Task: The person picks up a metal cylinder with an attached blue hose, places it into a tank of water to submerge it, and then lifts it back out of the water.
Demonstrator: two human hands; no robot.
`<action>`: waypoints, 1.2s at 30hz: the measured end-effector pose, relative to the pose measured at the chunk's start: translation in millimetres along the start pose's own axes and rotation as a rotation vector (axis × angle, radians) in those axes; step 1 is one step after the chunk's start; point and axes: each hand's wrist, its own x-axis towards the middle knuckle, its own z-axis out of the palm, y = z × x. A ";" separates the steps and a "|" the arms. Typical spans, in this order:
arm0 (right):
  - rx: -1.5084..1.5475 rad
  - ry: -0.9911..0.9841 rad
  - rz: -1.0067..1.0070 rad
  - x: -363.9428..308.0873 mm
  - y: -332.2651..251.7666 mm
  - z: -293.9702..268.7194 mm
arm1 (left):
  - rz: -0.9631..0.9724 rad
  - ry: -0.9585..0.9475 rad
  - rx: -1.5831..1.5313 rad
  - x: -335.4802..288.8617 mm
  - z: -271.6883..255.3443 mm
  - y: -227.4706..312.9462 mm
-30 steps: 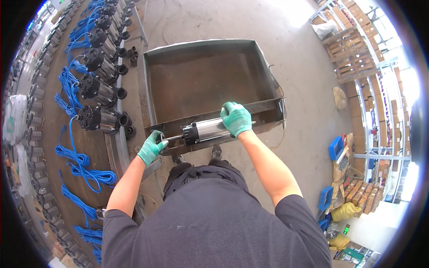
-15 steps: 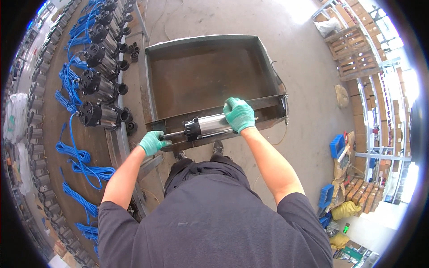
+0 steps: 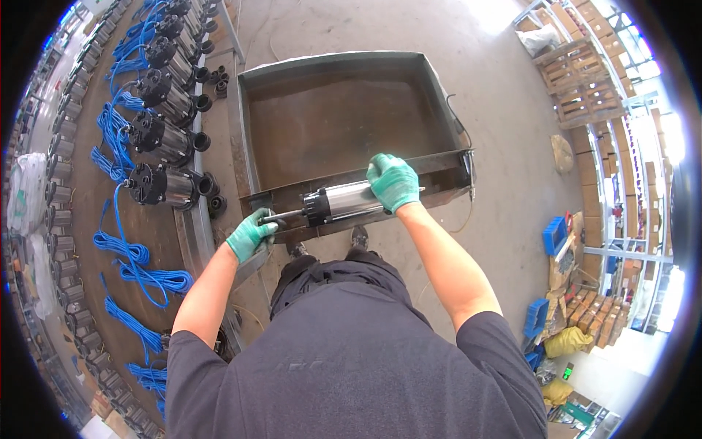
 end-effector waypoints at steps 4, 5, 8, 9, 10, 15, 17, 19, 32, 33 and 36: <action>0.004 0.002 -0.003 -0.6 1.4 1.0 | 0.692 0.455 0.746 20.3 8.4 -22.9; 0.003 0.003 -0.001 -0.7 1.8 1.0 | 0.805 0.538 0.809 22.1 10.7 -26.5; 0.005 -0.013 0.011 -0.9 3.4 1.6 | 0.830 0.560 0.951 18.5 11.3 -18.8; 0.002 -0.011 0.007 -0.9 3.9 1.9 | 0.832 0.557 0.951 15.6 9.3 -11.9; -0.001 -0.010 0.001 -0.8 4.3 2.0 | 0.587 0.486 1.091 10.0 8.6 2.4; -0.006 -0.008 -0.005 -0.3 3.9 2.0 | -0.299 0.169 0.299 6.4 7.9 32.4; -0.006 -0.010 0.001 -1.0 3.8 1.3 | -0.422 0.103 -0.292 3.3 7.5 36.5; -0.007 -0.016 -0.002 -1.8 2.3 1.0 | -0.372 0.066 -0.313 8.4 -0.9 23.3; -0.014 0.007 -0.020 -0.2 5.2 0.0 | 0.010 -0.114 0.708 12.3 -10.0 38.7; -0.013 0.001 -0.022 -0.2 6.0 0.7 | -0.121 -0.113 0.772 5.8 -1.6 56.4; -0.007 -0.021 -0.020 -0.1 2.6 0.1 | 0.008 -0.175 0.961 6.3 -3.3 63.5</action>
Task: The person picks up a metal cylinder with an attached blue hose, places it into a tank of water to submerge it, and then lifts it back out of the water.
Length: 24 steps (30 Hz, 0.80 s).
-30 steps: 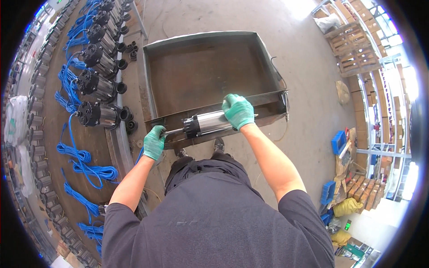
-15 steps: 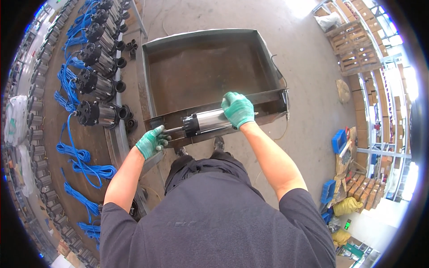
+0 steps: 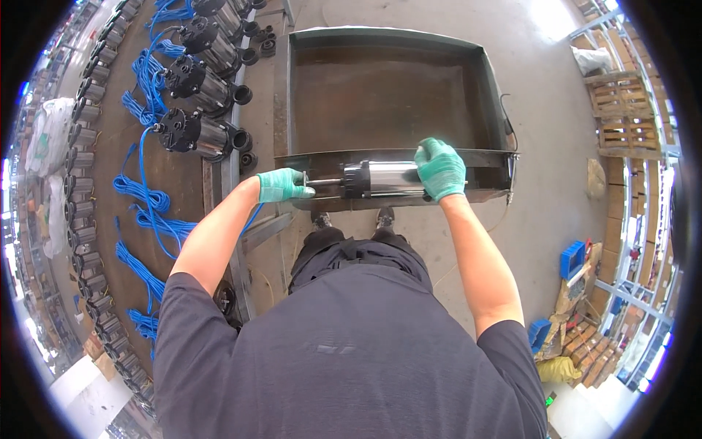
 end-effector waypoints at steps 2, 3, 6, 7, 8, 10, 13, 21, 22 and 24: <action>-0.006 -0.010 0.002 0.4 -2.6 -2.2 | 0.045 0.078 0.039 4.7 10.3 -17.1; 0.003 -0.021 -0.005 0.9 -3.4 -2.5 | 0.096 0.152 0.079 7.9 19.1 -28.5; 0.001 -0.014 0.020 -2.6 -0.2 -3.2 | 0.106 0.476 0.314 -0.9 43.6 -8.8; -0.004 -0.009 0.030 -3.0 0.8 -3.9 | 0.106 0.521 0.320 2.7 47.2 -7.2; 0.009 -0.003 0.021 -3.2 1.1 -3.4 | 0.118 0.515 0.324 2.1 49.1 -6.2; 0.017 0.008 0.006 -2.2 -0.8 -2.6 | 0.071 0.591 0.375 -2.6 52.5 -8.2; 0.018 0.010 -0.026 1.4 1.0 2.7 | -0.005 0.546 0.268 -1.2 45.5 -23.2; 0.015 0.045 -0.049 -0.6 1.4 2.3 | -0.023 0.837 0.590 9.1 69.2 -30.0; 0.013 0.049 -0.043 -0.9 2.5 2.0 | -0.017 0.835 0.593 11.3 71.6 -32.0; 0.022 0.054 -0.053 -1.6 4.1 1.6 | 0.024 0.919 0.652 14.2 75.0 -35.5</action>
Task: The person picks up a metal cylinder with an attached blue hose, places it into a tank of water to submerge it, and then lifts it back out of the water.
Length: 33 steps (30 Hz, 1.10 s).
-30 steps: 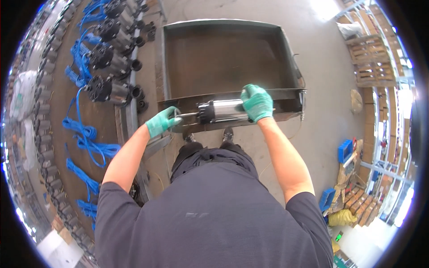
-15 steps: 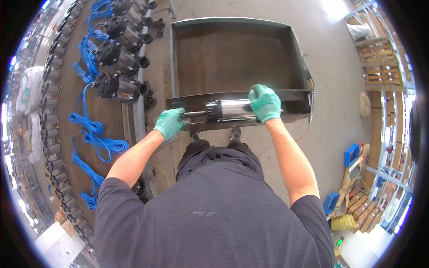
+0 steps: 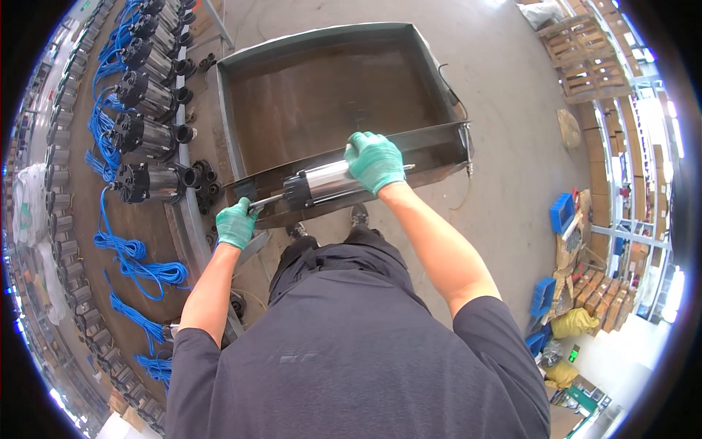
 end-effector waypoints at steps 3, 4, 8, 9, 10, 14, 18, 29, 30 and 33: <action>0.106 -0.038 0.048 -1.6 -1.7 -7.5 | -0.051 -0.040 -0.010 -2.0 -1.6 5.2; 0.217 -0.046 0.072 -1.2 -0.4 -10.6 | -0.099 -0.072 -0.030 -1.1 -5.4 8.5; 0.508 0.291 0.275 -17.6 63.8 -27.4 | -0.244 0.011 -0.347 -16.4 -27.0 20.7; 0.382 0.394 0.309 -26.4 102.4 -24.4 | -0.348 -0.037 -0.326 -25.7 -28.0 15.3; 0.242 0.501 0.353 -40.5 148.8 -21.3 | -0.451 -0.018 -0.505 -29.5 -33.6 23.2; -0.049 0.418 0.866 -112.8 304.9 10.6 | -0.428 0.159 -0.594 -52.8 -17.2 17.2; 0.931 -0.058 1.146 -89.2 304.7 -15.2 | -0.473 0.248 -0.586 -63.8 -19.2 32.6; 1.014 -0.551 0.000 -74.6 -9.6 -37.8 | -0.194 0.238 -1.457 1.3 -121.6 170.6; 0.976 -0.537 -0.108 -77.5 -25.2 -19.9 | -0.147 0.261 -1.528 7.5 -128.0 178.4; 0.811 -0.648 -0.178 -66.3 -70.8 2.0 | -0.252 0.283 -1.364 19.9 -123.6 171.5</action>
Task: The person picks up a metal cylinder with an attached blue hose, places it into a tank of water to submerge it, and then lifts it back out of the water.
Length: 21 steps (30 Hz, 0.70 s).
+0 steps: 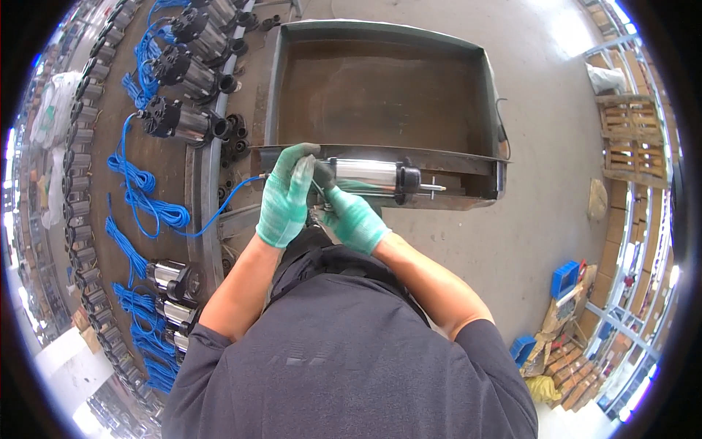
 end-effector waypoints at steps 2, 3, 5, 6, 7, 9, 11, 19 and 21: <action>0.149 -0.068 0.002 13.9 52.3 44.1 | -0.137 0.056 -0.163 4.5 -12.8 -10.2; 0.058 -0.175 -0.019 19.8 58.7 51.6 | -0.270 0.116 -0.327 6.2 -22.2 -18.5; -0.262 -0.034 -0.198 10.7 -8.3 11.0 | -0.354 0.337 -0.348 8.8 -60.7 -47.0; -0.312 0.110 -0.272 11.1 -19.9 -5.0 | -0.425 0.425 -0.310 10.4 -79.3 -56.8; -0.286 0.158 -0.235 12.4 -33.5 -25.6 | -0.496 0.521 -0.271 9.0 -99.7 -65.5; -0.409 0.365 -0.137 14.0 -28.7 -58.8 | -0.523 0.571 -0.265 5.1 -133.9 -89.5; -0.554 0.423 -0.110 19.0 -6.6 -90.0 | -0.617 0.594 -0.250 7.6 -154.5 -105.4; -0.646 0.284 0.143 24.1 26.7 -102.8 | -0.793 0.258 -0.194 28.4 -151.4 -133.7; -0.691 0.293 0.151 26.8 28.0 -101.5 | -0.828 0.244 -0.204 29.4 -150.0 -138.4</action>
